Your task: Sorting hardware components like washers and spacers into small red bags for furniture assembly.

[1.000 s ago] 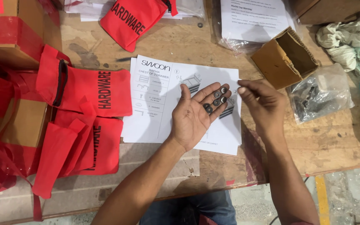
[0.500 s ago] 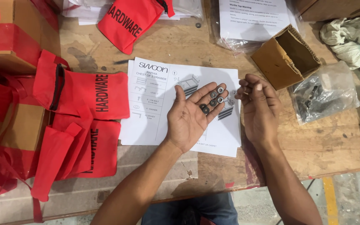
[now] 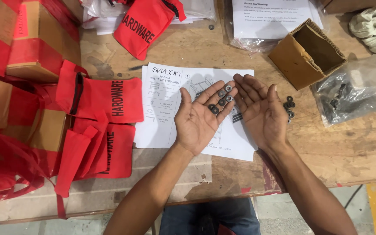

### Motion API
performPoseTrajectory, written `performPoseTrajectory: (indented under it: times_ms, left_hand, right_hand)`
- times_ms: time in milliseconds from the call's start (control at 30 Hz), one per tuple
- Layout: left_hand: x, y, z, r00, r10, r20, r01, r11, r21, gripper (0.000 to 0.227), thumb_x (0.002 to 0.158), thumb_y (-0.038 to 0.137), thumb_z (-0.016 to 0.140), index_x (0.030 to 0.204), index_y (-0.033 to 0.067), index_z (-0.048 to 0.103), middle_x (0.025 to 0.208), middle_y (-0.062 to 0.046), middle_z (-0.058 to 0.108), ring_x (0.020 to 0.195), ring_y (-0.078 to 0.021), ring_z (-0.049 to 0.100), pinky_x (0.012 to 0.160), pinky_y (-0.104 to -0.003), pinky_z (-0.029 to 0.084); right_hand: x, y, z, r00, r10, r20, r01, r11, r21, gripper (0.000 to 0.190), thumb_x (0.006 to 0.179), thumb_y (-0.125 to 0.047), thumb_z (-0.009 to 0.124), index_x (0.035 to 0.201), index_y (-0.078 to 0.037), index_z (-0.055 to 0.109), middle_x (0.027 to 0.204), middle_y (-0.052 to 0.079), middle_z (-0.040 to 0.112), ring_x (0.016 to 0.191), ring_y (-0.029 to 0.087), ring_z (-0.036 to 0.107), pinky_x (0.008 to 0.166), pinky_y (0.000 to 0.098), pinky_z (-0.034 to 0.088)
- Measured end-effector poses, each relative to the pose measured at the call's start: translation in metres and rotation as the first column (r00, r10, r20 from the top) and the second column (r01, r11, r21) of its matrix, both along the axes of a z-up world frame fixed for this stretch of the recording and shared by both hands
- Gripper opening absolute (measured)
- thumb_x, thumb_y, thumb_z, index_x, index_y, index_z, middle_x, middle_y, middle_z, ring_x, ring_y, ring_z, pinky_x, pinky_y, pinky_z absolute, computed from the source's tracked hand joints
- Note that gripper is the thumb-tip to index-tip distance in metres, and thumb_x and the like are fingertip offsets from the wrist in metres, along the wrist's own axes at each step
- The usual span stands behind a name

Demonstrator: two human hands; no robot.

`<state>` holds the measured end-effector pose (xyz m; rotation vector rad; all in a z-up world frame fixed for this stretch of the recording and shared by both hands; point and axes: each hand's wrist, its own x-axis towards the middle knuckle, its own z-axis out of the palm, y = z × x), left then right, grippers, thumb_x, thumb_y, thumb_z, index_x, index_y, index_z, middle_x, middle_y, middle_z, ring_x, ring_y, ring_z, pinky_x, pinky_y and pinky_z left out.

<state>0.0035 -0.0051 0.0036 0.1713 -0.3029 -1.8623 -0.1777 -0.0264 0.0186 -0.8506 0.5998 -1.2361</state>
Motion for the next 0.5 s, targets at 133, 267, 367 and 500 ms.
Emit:
performPoseTrajectory:
  times_ms: [133,267,367,500]
  left_hand:
    - [-0.0008,-0.0003,0.0020,1.000,0.010,0.003,-0.010,1.000,0.001,0.091,0.105,0.069,0.028,0.153,-0.0082,0.038,0.161,-0.024,0.041,0.151,-0.0316,0.040,0.127,-0.043,0.033]
    - [-0.0032,0.0016,0.0021,0.999,0.036,0.025,-0.036,0.999,-0.006,0.092,0.105,0.070,0.027,0.154,-0.0073,0.038,0.162,-0.022,0.041,0.152,-0.0313,0.040,0.126,-0.042,0.033]
    - [-0.0057,0.0030,0.0036,0.998,0.051,0.031,-0.050,0.998,-0.022,0.092,0.105,0.071,0.026,0.154,-0.0068,0.039,0.162,-0.021,0.041,0.152,-0.0309,0.040,0.126,-0.042,0.033]
    - [-0.0087,0.0031,0.0029,0.998,0.063,0.015,-0.063,0.998,-0.016,0.092,0.105,0.071,0.026,0.153,-0.0068,0.040,0.161,-0.020,0.043,0.151,-0.0296,0.040,0.126,-0.042,0.033]
  right_hand:
    - [0.0045,0.0005,-0.0010,0.994,0.058,0.097,-0.066,0.995,0.078,0.070,0.108,-0.054,0.037,0.148,0.003,0.041,0.161,0.021,0.042,0.150,0.029,0.040,0.130,0.0428,0.028]
    - [0.0071,0.0018,-0.0022,0.985,0.096,0.146,-0.113,0.987,0.110,0.072,0.108,-0.055,0.037,0.149,0.005,0.041,0.158,0.021,0.043,0.147,0.028,0.041,0.128,0.0412,0.030]
    - [0.0079,0.0020,-0.0010,0.983,0.106,0.153,-0.128,0.981,0.145,0.073,0.108,-0.054,0.038,0.150,0.005,0.039,0.154,0.019,0.045,0.145,0.027,0.042,0.126,0.0401,0.031]
    - [0.0092,-0.0001,-0.0022,0.981,0.090,0.174,-0.124,0.973,0.196,0.073,0.107,-0.054,0.038,0.149,0.005,0.040,0.152,0.018,0.046,0.140,0.026,0.045,0.122,0.0395,0.033]
